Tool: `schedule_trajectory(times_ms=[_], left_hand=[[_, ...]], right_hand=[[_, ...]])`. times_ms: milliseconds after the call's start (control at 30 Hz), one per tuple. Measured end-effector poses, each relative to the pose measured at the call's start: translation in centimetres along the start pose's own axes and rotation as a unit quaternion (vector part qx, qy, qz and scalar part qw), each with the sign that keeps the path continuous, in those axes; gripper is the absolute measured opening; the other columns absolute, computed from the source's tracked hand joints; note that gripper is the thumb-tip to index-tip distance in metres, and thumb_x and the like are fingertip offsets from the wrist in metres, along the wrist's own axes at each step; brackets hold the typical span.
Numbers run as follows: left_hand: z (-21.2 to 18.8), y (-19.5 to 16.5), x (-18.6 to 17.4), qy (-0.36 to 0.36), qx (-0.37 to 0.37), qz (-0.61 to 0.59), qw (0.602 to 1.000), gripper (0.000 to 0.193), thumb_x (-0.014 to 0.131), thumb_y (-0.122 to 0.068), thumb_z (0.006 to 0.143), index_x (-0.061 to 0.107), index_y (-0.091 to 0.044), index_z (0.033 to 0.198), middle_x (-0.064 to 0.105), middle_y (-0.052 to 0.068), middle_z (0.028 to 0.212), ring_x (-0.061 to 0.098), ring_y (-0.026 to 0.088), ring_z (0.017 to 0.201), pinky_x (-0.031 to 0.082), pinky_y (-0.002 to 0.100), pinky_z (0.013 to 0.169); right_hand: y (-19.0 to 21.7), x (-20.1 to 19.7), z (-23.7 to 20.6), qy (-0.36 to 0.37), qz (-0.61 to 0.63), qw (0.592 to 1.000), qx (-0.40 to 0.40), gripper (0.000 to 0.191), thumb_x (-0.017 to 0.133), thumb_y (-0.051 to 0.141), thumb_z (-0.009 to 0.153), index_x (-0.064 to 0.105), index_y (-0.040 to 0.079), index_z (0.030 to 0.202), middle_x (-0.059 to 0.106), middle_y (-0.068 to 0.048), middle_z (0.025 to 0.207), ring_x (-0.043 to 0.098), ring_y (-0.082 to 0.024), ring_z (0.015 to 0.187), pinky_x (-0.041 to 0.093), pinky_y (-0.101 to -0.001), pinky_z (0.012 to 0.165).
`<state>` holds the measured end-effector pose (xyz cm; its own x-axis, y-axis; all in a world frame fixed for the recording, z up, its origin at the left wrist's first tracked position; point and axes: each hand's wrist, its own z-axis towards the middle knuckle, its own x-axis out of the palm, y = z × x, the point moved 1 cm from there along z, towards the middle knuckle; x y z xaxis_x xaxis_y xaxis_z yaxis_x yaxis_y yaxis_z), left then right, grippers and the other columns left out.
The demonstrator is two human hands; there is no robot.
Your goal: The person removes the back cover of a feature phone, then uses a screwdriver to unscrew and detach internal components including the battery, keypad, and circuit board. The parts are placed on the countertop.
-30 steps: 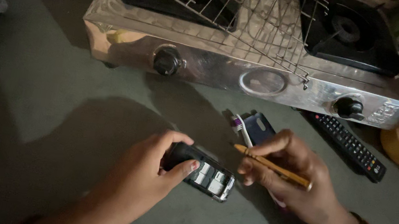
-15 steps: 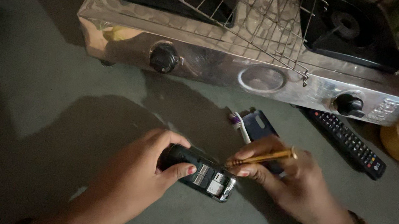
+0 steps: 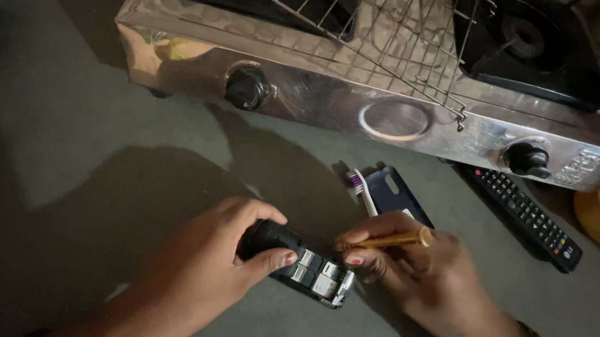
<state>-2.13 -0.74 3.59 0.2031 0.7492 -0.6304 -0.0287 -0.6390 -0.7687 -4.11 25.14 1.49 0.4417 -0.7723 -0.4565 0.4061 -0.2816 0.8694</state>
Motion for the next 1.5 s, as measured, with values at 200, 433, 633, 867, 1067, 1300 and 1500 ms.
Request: schedule_trajectory(times_ms=[200,433,633,867,1067,1300,1500], left_hand=[[0.2,0.3,0.1,0.044,-0.050,0.036,0.997,0.050,0.079,-0.039,0.084,0.064,-0.013,0.125,0.071,0.006,0.108,0.077,0.018,0.073,0.062,0.033,0.062],[-0.1,1.8,1.2,-0.053,0.063,0.005,0.997,0.047,0.081,-0.031,0.081,0.066,-0.007,0.120,0.068,0.012,0.112,0.076,0.025,0.081,0.062,0.036,0.065],[-0.3,2.3,1.8,-0.058,0.100,0.034,0.993,0.048,0.082,-0.034,0.081,0.063,-0.008,0.117,0.066,0.012,0.106,0.074,0.028,0.085,0.061,0.039,0.069],[-0.7,1.9,1.6,-0.071,0.184,0.041,0.980,0.044,0.079,-0.033,0.086,0.061,-0.007,0.116,0.065,0.014,0.114,0.074,0.030,0.089,0.061,0.039,0.069],[-0.6,2.0,1.5,-0.001,0.133,0.055,0.990,0.052,0.077,-0.037,0.086,0.058,-0.010,0.126,0.061,0.012,0.125,0.074,0.028,0.087,0.062,0.038,0.065],[-0.7,2.1,1.7,-0.039,0.176,0.053,0.982,0.047,0.077,-0.038,0.087,0.058,-0.008,0.118,0.061,0.012,0.119,0.074,0.029,0.090,0.062,0.038,0.066],[-0.6,2.2,1.8,-0.038,0.171,0.061,0.983,0.044,0.078,-0.036,0.086,0.059,-0.009,0.114,0.062,0.011,0.118,0.073,0.030,0.089,0.062,0.039,0.066]], right_hand=[[0.3,0.0,0.4,0.002,-0.091,0.993,-0.079,0.027,0.071,0.011,0.092,0.064,0.000,0.116,0.076,-0.010,0.110,0.080,-0.016,0.098,0.064,-0.0269,0.080],[0.3,1.2,0.8,-0.062,-0.208,0.973,-0.081,0.036,0.085,0.029,0.079,0.066,0.005,0.097,0.079,-0.005,0.090,0.081,-0.015,0.075,0.065,-0.0248,0.058],[0.3,1.7,1.3,-0.102,-0.198,0.971,-0.089,0.029,0.082,0.024,0.083,0.067,0.004,0.099,0.078,-0.006,0.101,0.078,-0.017,0.091,0.063,-0.0279,0.071],[0.0,2.3,1.7,-0.066,-0.017,0.996,-0.057,0.014,0.067,0.005,0.098,0.068,0.001,0.111,0.074,-0.011,0.117,0.074,-0.019,0.112,0.065,-0.0317,0.090],[-0.4,2.1,1.3,-0.027,0.086,0.996,-0.009,0.019,0.059,0.006,0.102,0.062,-0.001,0.120,0.073,-0.011,0.120,0.068,-0.015,0.106,0.064,-0.0302,0.085],[0.2,2.4,0.8,0.002,0.083,0.997,0.001,0.020,0.067,0.011,0.099,0.064,0.001,0.117,0.068,-0.008,0.110,0.067,-0.012,0.092,0.059,-0.0293,0.076],[0.4,2.1,1.3,-0.079,-0.061,0.990,-0.101,0.013,0.072,0.011,0.098,0.068,0.007,0.110,0.066,-0.007,0.116,0.066,-0.018,0.107,0.060,-0.0296,0.089]])
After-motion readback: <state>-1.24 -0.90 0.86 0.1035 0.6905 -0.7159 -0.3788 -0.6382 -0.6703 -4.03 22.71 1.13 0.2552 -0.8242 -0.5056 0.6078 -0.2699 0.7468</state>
